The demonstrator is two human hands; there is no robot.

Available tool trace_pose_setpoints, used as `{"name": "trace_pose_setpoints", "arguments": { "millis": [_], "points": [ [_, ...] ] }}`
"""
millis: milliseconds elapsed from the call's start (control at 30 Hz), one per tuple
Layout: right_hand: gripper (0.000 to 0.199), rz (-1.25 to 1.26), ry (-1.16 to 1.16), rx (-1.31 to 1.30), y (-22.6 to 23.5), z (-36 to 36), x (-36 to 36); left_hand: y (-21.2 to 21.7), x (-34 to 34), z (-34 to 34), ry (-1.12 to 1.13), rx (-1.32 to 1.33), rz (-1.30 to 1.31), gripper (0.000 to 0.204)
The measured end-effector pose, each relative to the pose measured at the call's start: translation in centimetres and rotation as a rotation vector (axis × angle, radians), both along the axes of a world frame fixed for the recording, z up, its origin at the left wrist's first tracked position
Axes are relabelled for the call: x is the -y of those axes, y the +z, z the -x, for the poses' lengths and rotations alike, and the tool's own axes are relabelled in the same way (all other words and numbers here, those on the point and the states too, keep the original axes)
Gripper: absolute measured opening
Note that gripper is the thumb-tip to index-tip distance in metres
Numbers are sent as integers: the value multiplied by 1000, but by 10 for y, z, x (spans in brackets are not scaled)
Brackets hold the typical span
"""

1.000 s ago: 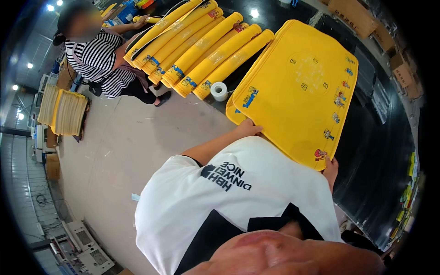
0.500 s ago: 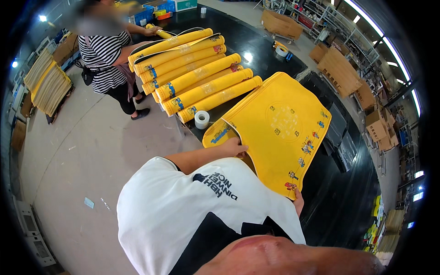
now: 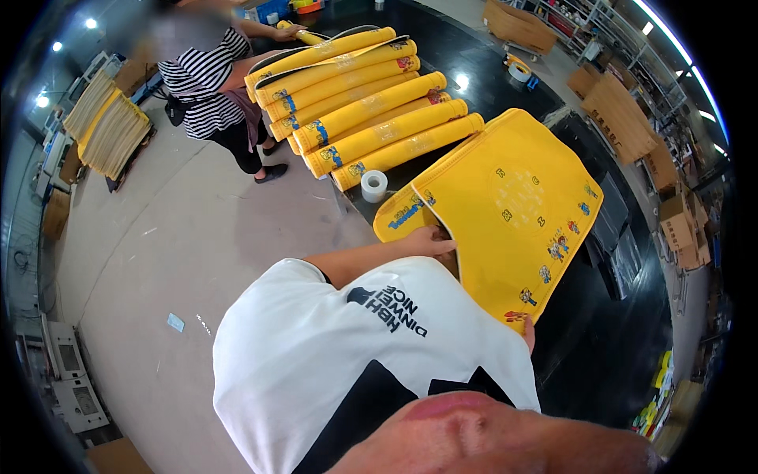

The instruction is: The person assembles foam products by wrapping a yellow foam cover around a black foam base, securing it with tape from a roll, and smoothing it by hand.

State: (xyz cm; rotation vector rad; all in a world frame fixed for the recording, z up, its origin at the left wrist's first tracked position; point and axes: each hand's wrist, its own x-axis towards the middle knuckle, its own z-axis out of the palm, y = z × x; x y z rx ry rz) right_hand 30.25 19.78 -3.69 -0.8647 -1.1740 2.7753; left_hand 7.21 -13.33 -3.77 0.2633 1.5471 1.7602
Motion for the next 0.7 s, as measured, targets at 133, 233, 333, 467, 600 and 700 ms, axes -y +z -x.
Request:
{"name": "trace_pose_setpoints", "arguments": {
  "millis": [133, 233, 333, 467, 600, 700],
  "points": [
    [68, 149, -99, -176, 78, 27, 47, 6, -9, 4, 29, -48, -84, 81],
    [60, 220, -167, -294, -5, 33, -14, -17, -22, 8, 21, -213, -77, 81],
    [57, 169, -250, -85, -3, 43, -17, -33, -23, -4, -9, -493, -32, 82],
    [35, 92, -272, 0, -10, 57, -19, -20, -28, -6, -271, -1170, 578, 83],
    [28, 50, -297, 57, -24, 70, -26, -13, -31, -15, -219, -1458, 828, 73],
    [27, 46, -334, 96, -17, 69, -19, -13, -29, -5, -288, -1464, 851, 66]
  ]
}}
